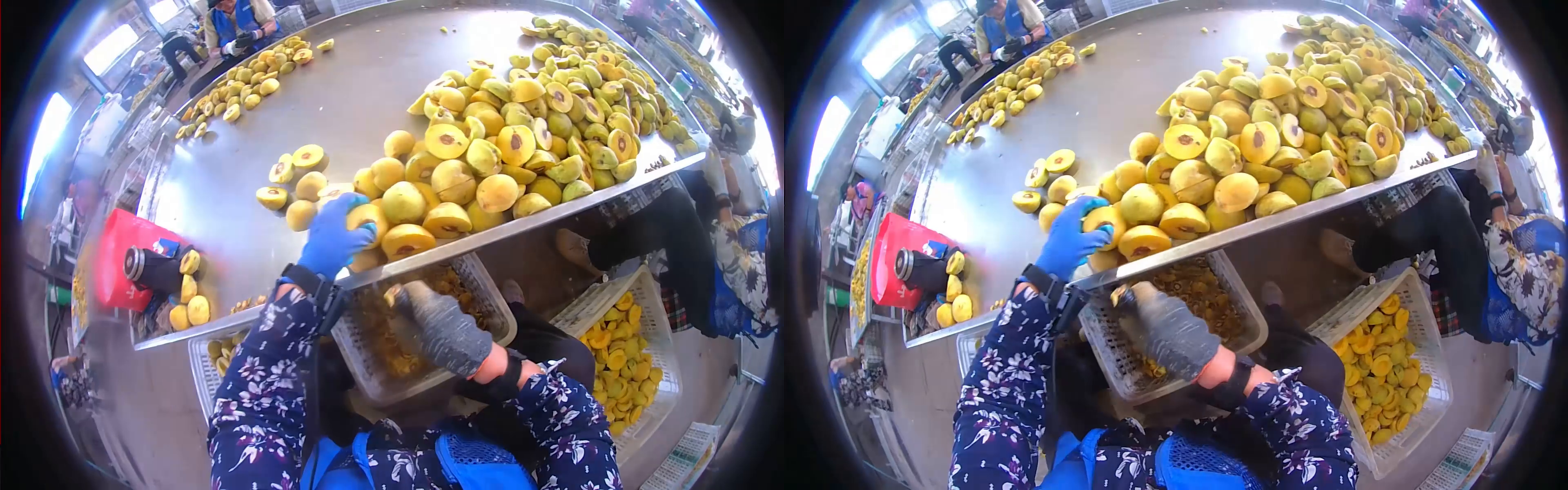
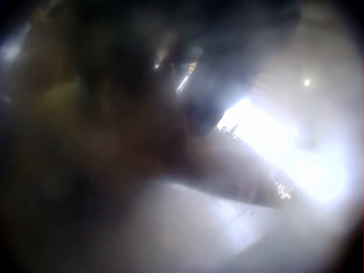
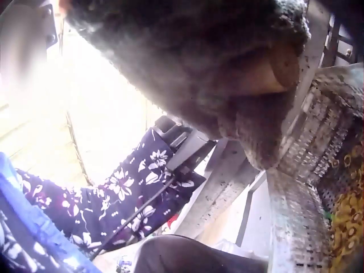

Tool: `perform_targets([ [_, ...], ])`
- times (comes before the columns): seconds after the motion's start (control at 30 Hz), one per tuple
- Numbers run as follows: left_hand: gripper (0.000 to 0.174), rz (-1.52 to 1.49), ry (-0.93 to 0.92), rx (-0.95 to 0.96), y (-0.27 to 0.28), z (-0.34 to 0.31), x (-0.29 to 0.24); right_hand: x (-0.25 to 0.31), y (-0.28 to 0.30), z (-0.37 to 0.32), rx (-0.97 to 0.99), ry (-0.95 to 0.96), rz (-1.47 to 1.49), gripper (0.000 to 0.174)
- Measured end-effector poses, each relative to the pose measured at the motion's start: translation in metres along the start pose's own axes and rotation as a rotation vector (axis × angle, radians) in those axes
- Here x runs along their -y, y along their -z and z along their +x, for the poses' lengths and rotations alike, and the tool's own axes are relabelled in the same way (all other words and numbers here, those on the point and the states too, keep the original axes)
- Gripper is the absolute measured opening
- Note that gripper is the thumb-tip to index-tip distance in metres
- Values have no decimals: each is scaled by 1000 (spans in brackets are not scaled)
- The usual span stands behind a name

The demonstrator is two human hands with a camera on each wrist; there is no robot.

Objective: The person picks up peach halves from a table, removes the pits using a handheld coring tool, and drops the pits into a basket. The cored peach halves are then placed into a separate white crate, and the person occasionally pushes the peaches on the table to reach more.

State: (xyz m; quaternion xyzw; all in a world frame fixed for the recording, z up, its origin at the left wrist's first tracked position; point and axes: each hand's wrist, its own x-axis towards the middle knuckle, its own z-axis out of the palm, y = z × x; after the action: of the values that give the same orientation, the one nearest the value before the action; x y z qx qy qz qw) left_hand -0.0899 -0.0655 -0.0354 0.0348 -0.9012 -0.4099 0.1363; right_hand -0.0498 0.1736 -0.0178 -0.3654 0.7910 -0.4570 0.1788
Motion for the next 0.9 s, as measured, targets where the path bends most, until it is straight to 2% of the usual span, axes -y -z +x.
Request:
perform_targets([
  [0.07, 42, -141, 108, 20, -1, -4, -11, 8, 7, 1, -140, -16, 180, 30],
  [0.1, 39, -344, 103, 26, -1, -3, -13, 8, 5, 4, -198, 18, 176, 37],
  [0.13, 41, -574, 204, 31, 0, -7, -15, 9, 6, 6, -190, 22, 189, 37],
  [0.2, 45, -726, 281, -47, 7, -17, -28, 12, 7, 7, -246, 47, 64, 39],
  [0.23, 44, -834, 257, -118, 8, -27, -44, 6, 1, 10, -288, 140, 25, 40],
  [0.33, 35, -966, 294, -208, 8, -53, -58, 12, -2, 13, -214, 79, 84, 36],
  [0.37, 35, -954, 310, -214, 4, -60, -58, 12, -6, 15, -210, 153, 13, 35],
  [0.43, 33, -646, 139, -331, -4, -71, -60, 17, -10, 16, -173, 101, 90, 35],
  [0.47, 33, -640, 151, -329, -5, -76, -64, 18, -11, 16, -145, 50, 151, 35],
  [0.53, 40, -1363, 457, -255, -1, -77, -86, 12, -19, 18, -126, 28, 120, 34],
  [0.6, 43, -1381, 487, -253, -2, -77, -84, 9, -22, 19, -111, 28, 121, 33],
  [0.67, 44, -1256, 413, -310, -4, -80, -81, 16, -19, 19, -80, -24, 140, 31],
  [0.8, 47, -1222, 329, -324, -4, -84, -75, 23, -19, 20, -63, -35, 152, 35],
  [0.9, 56, -1255, 258, -236, -5, -87, -65, 22, -22, 24, -43, -21, 142, 32],
])
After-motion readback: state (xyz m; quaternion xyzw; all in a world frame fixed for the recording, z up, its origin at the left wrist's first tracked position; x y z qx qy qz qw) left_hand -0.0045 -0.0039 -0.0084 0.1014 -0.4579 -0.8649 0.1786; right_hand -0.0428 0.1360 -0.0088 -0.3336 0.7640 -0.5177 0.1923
